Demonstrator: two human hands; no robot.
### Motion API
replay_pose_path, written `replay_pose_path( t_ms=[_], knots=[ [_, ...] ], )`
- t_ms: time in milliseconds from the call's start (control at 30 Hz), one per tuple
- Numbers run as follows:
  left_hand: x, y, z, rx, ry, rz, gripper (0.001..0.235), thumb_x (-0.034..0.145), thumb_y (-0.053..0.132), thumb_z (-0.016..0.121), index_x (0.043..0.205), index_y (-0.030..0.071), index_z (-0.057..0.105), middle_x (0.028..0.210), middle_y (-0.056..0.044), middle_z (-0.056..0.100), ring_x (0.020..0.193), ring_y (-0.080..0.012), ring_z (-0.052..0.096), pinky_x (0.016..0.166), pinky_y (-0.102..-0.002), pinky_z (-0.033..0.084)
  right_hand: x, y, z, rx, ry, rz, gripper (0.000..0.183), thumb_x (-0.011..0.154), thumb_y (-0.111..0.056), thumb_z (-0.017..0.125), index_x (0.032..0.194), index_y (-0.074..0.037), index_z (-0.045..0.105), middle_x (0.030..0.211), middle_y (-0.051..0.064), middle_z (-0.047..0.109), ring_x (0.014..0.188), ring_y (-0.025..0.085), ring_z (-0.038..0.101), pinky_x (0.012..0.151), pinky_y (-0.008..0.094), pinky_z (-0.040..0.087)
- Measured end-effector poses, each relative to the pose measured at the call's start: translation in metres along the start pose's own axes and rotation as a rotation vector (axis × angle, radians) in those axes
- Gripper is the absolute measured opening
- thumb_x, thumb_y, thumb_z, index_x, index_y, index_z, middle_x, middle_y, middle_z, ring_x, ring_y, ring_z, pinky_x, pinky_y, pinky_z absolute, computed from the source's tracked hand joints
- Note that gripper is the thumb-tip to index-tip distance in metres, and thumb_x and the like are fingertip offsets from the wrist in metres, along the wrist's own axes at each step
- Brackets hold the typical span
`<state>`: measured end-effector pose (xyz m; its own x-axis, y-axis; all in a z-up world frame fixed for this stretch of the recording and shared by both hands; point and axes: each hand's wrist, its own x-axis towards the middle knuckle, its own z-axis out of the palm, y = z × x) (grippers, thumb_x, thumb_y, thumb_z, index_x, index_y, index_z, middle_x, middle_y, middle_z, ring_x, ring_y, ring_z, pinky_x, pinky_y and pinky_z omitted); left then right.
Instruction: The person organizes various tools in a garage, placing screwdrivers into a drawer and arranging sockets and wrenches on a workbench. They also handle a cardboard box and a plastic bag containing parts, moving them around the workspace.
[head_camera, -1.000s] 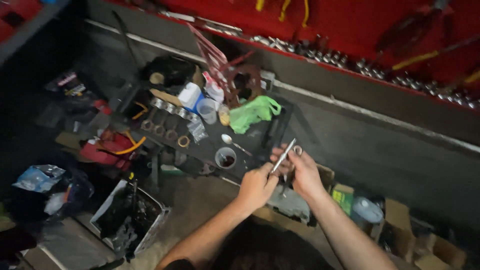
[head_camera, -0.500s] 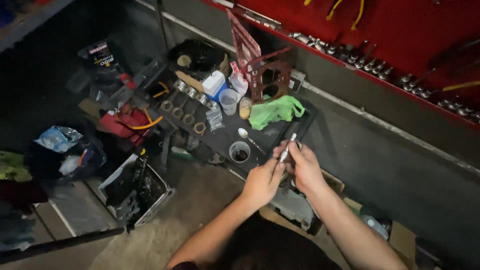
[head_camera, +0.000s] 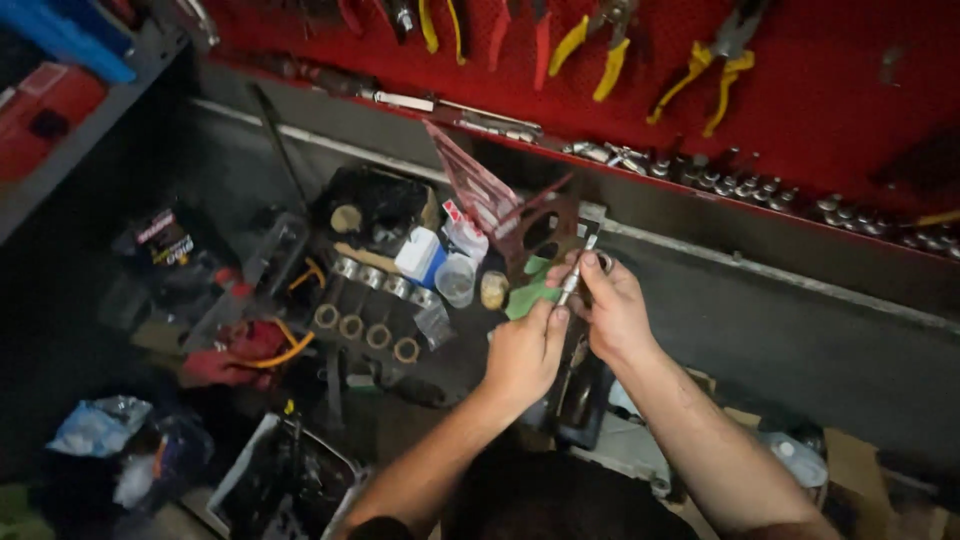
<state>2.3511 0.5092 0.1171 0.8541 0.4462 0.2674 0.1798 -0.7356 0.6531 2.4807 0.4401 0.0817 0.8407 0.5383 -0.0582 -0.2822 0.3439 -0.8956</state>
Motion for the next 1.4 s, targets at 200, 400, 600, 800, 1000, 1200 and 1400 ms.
replay_pose_path(
  t_ms=[200,400,600,800,1000,1200,1400],
  knots=[
    [0.025,-0.03,-0.031,0.179,0.031,0.184,0.033,0.101,0.034,0.046,0.079,0.015,0.058,0.05,-0.013,0.064,0.052,-0.0376,0.07,0.051,-0.047,0.055,0.016,-0.011,0.052,0.053,0.224,0.027,0.044,0.106,-0.046,0.053,0.093,-0.009,0.073,0.072,-0.001,0.058,0.064,0.005,0.053,0.045,0.01,0.035],
    [0.045,-0.076,-0.045,0.127,-0.108,0.121,0.019,0.104,0.027,0.051,0.101,0.011,0.06,0.064,-0.014,0.064,0.048,-0.0347,0.062,0.043,-0.051,0.046,0.054,-0.033,0.013,0.022,0.155,-0.228,0.025,0.105,-0.036,0.057,0.105,-0.011,0.058,0.087,0.012,0.072,0.073,0.014,0.068,0.042,0.02,0.026],
    [0.19,-0.066,-0.075,0.503,0.357,0.615,0.01,0.083,0.026,0.065,0.084,0.016,0.064,0.074,-0.003,0.058,0.072,-0.0278,0.064,0.06,-0.04,0.054,0.053,0.008,0.045,0.088,0.095,-0.187,0.034,0.105,-0.033,0.059,0.106,0.001,0.064,0.094,0.026,0.076,0.079,0.028,0.079,0.037,0.014,0.03],
    [0.262,-0.087,-0.026,0.706,0.356,0.77,0.012,0.08,0.018,0.06,0.07,0.023,0.064,0.063,0.003,0.056,0.06,-0.0205,0.061,0.052,-0.035,0.047,0.044,0.005,0.043,0.087,0.182,-0.092,0.036,0.102,-0.036,0.065,0.108,0.0,0.069,0.069,0.001,0.057,0.057,0.007,0.052,0.043,0.013,0.035],
    [0.259,-0.065,-0.054,0.991,0.555,0.639,0.011,0.089,0.02,0.059,0.08,0.025,0.063,0.066,0.008,0.053,0.059,-0.0138,0.061,0.052,-0.03,0.047,0.043,0.031,0.007,0.123,0.225,-0.041,0.03,0.102,-0.034,0.066,0.107,-0.004,0.07,0.069,0.001,0.05,0.058,0.01,0.048,0.043,0.013,0.034],
    [0.2,-0.051,-0.085,0.391,-0.157,0.285,0.034,0.096,0.047,0.056,0.099,0.017,0.071,0.078,-0.011,0.072,0.077,-0.0374,0.074,0.068,-0.051,0.058,0.04,0.027,0.016,0.147,0.214,-0.038,0.028,0.103,-0.032,0.065,0.102,-0.004,0.069,0.067,0.006,0.048,0.056,0.012,0.052,0.045,0.016,0.044],
    [0.129,-0.057,-0.071,-0.053,-0.224,0.287,0.033,0.083,0.029,0.077,0.111,0.015,0.069,0.08,-0.006,0.076,0.078,-0.0292,0.075,0.07,-0.043,0.059,0.041,0.027,0.021,0.045,0.155,-0.056,0.025,0.104,-0.028,0.066,0.096,-0.004,0.069,0.068,0.008,0.05,0.06,0.016,0.059,0.044,0.021,0.05]
  ],
)
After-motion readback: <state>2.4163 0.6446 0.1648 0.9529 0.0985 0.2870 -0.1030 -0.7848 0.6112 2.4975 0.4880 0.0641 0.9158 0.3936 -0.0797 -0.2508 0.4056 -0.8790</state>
